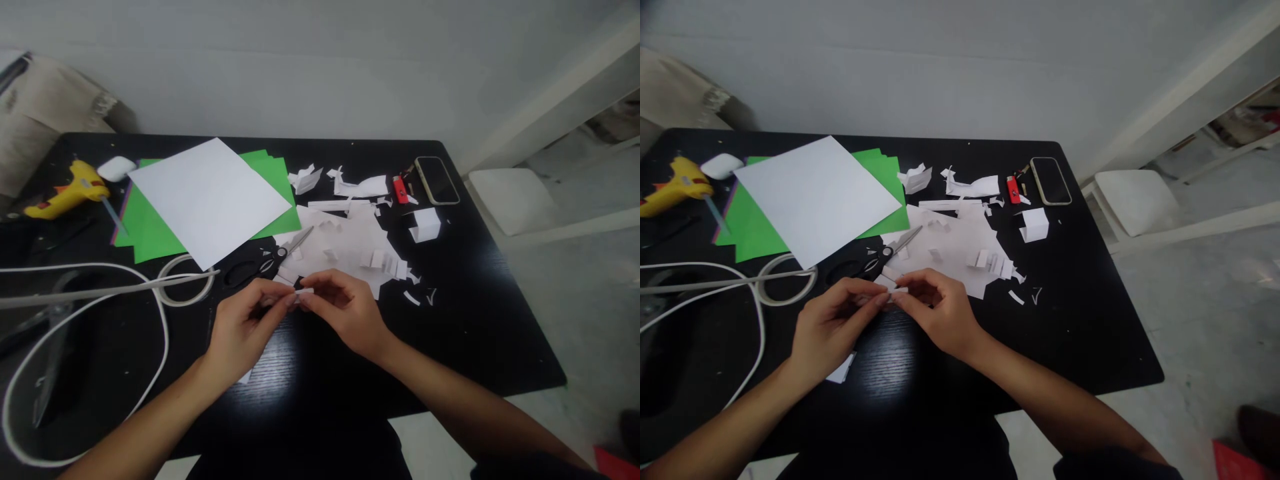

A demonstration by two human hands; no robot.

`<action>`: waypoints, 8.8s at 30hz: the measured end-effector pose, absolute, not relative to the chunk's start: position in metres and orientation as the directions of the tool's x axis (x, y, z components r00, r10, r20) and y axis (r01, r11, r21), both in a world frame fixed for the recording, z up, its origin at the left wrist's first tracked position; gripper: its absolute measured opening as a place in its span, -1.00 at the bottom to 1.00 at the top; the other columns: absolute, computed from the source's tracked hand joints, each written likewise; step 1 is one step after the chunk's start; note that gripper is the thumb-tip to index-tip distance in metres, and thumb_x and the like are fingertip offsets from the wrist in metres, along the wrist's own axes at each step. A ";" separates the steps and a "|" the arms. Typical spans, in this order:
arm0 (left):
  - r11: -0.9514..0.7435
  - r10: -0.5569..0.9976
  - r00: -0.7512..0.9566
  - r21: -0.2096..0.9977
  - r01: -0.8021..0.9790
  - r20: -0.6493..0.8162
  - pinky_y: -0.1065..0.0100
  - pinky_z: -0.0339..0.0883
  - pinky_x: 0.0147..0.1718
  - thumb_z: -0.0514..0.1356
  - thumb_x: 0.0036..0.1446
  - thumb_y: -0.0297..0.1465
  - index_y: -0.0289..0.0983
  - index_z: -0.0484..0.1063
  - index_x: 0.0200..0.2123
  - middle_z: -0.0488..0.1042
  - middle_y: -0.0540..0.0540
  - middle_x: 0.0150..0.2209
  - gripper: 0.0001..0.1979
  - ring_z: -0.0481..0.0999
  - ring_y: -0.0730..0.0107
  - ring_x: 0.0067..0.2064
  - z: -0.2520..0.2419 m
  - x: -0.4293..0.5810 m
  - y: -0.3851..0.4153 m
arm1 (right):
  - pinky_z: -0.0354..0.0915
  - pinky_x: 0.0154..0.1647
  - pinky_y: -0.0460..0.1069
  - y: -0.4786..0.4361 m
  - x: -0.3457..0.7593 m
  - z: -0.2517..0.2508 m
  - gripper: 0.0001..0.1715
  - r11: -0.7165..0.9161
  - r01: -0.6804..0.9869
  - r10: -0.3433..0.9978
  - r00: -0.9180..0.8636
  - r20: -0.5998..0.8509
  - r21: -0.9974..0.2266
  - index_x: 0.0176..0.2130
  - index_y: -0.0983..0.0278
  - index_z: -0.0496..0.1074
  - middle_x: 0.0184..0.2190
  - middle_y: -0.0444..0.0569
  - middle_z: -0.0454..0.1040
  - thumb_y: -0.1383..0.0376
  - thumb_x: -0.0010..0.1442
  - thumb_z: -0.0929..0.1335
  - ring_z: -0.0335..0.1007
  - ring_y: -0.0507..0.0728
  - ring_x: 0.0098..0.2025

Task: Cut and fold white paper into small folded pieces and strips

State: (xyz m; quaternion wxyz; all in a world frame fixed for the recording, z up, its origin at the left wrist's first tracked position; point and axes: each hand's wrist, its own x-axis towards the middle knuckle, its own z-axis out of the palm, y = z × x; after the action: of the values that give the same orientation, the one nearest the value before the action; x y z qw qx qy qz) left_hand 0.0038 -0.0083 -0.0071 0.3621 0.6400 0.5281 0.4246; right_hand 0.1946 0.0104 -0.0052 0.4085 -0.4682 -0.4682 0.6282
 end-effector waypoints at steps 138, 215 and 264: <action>-0.028 0.983 0.181 0.975 0.218 -0.012 0.48 0.52 -0.36 0.21 0.40 -0.33 -0.25 0.53 -0.17 0.61 0.00 -0.42 -0.87 0.61 0.47 -0.39 -0.015 0.001 -0.007 | 0.47 -0.27 0.02 0.012 0.195 -0.007 -0.67 -0.233 -0.039 0.946 -0.239 -0.218 -0.972 -0.32 0.24 0.57 -0.45 -0.10 0.57 0.04 0.20 0.53 0.56 0.10 -0.38; -0.453 0.888 0.163 0.763 0.461 0.429 0.45 0.35 -0.46 0.32 0.27 -0.54 -0.20 0.61 -0.10 0.49 0.01 -0.37 -0.82 0.48 0.49 -0.40 -0.013 -0.004 -0.006 | 0.59 -0.28 0.01 0.010 0.195 -0.011 -0.82 -0.252 -0.206 0.934 -0.306 -0.183 -0.946 -0.22 0.21 0.63 -0.32 -0.08 0.67 0.23 0.15 0.58 0.65 0.12 -0.30; -0.003 1.000 -0.002 1.000 0.005 0.003 0.44 0.60 -0.32 0.40 0.15 -0.46 -0.22 0.54 -0.27 0.63 0.03 -0.41 -0.89 0.64 0.46 -0.38 -0.010 0.009 -0.002 | 0.59 -0.13 0.06 0.014 0.193 -0.010 -0.67 -0.389 -0.250 0.901 -0.302 -0.310 -0.887 -0.21 0.20 0.57 -0.30 -0.13 0.65 0.22 0.04 0.64 0.61 0.10 -0.27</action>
State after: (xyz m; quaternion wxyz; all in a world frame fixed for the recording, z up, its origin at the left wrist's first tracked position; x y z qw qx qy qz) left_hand 0.0089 -0.0018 -0.0098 0.4974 0.5017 0.5009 0.5000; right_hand 0.1933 0.0137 -0.0103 0.4037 -0.4311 -0.3774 0.7132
